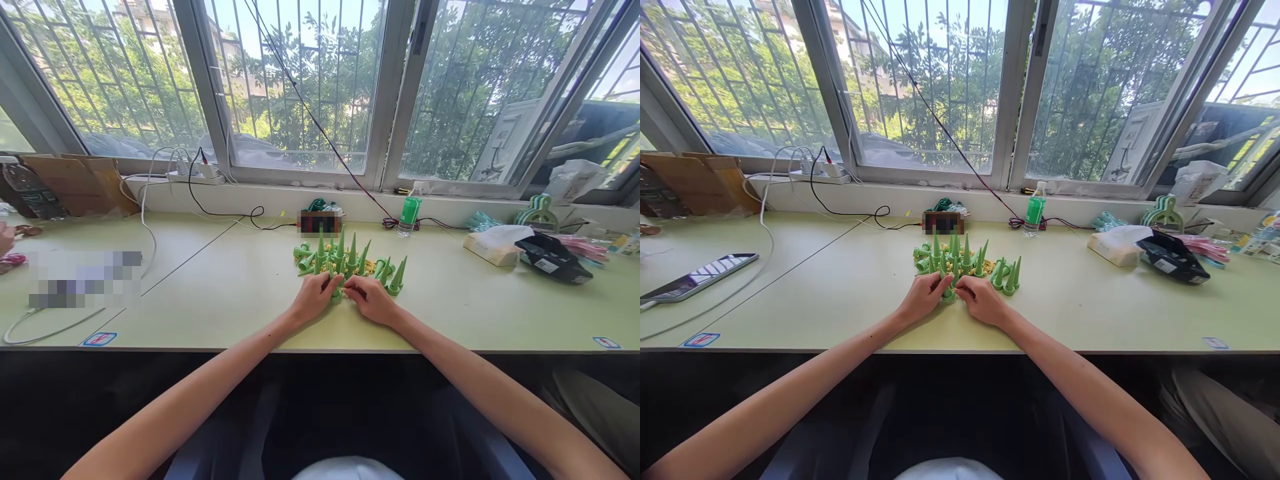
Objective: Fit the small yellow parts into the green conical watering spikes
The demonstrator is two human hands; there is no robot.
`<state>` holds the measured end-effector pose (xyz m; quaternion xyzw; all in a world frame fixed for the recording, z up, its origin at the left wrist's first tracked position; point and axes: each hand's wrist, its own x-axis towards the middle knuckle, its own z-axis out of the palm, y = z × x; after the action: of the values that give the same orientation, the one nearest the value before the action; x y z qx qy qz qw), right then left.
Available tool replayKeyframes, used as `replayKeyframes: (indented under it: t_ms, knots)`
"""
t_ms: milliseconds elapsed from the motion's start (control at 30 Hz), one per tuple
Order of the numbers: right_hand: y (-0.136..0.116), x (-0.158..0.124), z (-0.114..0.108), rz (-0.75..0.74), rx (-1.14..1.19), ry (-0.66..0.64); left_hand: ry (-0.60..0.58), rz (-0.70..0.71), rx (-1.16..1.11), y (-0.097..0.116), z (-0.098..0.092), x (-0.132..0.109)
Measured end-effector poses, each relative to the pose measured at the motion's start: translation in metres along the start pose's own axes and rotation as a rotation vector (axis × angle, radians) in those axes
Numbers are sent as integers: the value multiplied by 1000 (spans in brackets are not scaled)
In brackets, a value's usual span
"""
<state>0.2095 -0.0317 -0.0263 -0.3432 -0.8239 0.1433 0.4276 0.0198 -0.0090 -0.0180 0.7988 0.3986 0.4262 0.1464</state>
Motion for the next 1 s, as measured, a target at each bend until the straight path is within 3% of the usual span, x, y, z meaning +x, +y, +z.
replayKeyframes:
  t_ms: [467, 1000]
  knots:
    - [-1, -1, -1, -62, -12, 17, -5, -42, -38, -3, 1, 0]
    - [1, 1, 0, -45, -22, 9, 11, 12, -23, 0, -1, -1]
